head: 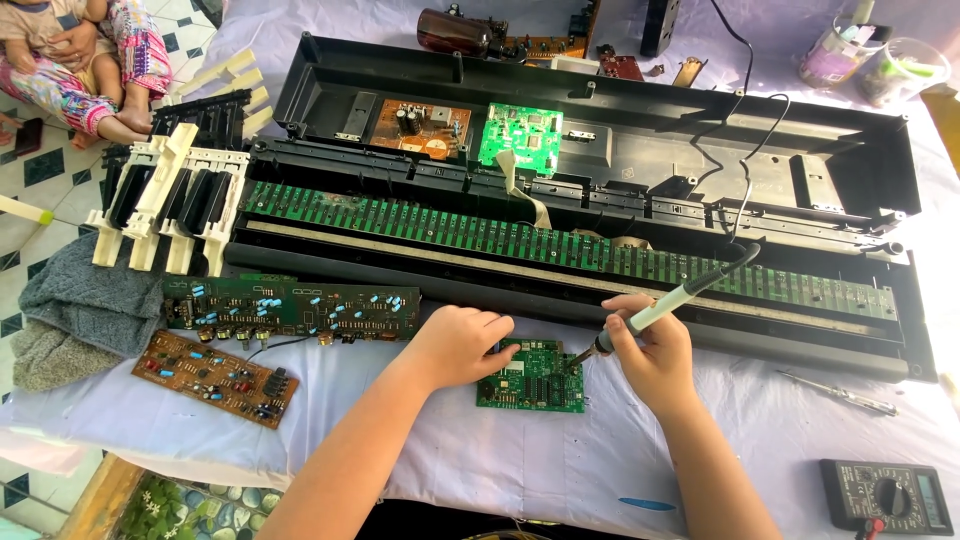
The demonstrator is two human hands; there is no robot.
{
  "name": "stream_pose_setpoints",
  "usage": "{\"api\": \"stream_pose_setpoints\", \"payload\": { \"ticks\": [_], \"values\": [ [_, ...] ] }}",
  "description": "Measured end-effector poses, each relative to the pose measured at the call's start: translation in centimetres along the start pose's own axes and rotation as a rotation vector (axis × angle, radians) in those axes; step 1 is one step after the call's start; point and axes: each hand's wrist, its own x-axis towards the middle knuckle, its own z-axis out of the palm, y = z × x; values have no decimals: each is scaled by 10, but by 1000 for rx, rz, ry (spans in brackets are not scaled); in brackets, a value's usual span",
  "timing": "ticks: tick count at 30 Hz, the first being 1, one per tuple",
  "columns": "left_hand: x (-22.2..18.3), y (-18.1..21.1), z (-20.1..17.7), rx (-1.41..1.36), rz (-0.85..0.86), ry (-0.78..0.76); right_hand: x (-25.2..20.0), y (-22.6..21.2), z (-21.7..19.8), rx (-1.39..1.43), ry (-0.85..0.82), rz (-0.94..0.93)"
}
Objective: Soldering electronic components on a circuit board during a keyboard repair.
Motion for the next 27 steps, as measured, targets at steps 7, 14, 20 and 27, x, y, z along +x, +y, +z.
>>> {"api": "stream_pose_setpoints", "payload": {
  "ticks": [7,14,20,27],
  "values": [
    [-1,2,6,82,20,3,-1,1,0,-46,13,7],
    [-5,3,13,125,64,12,-7,1,1,-79,35,-41],
    [-7,3,11,139,46,26,-6,-12,-1,-214,13,-166],
    [-15,1,19,68,-7,33,-9,-6,-4,-337,13,-278]
  ]
}}
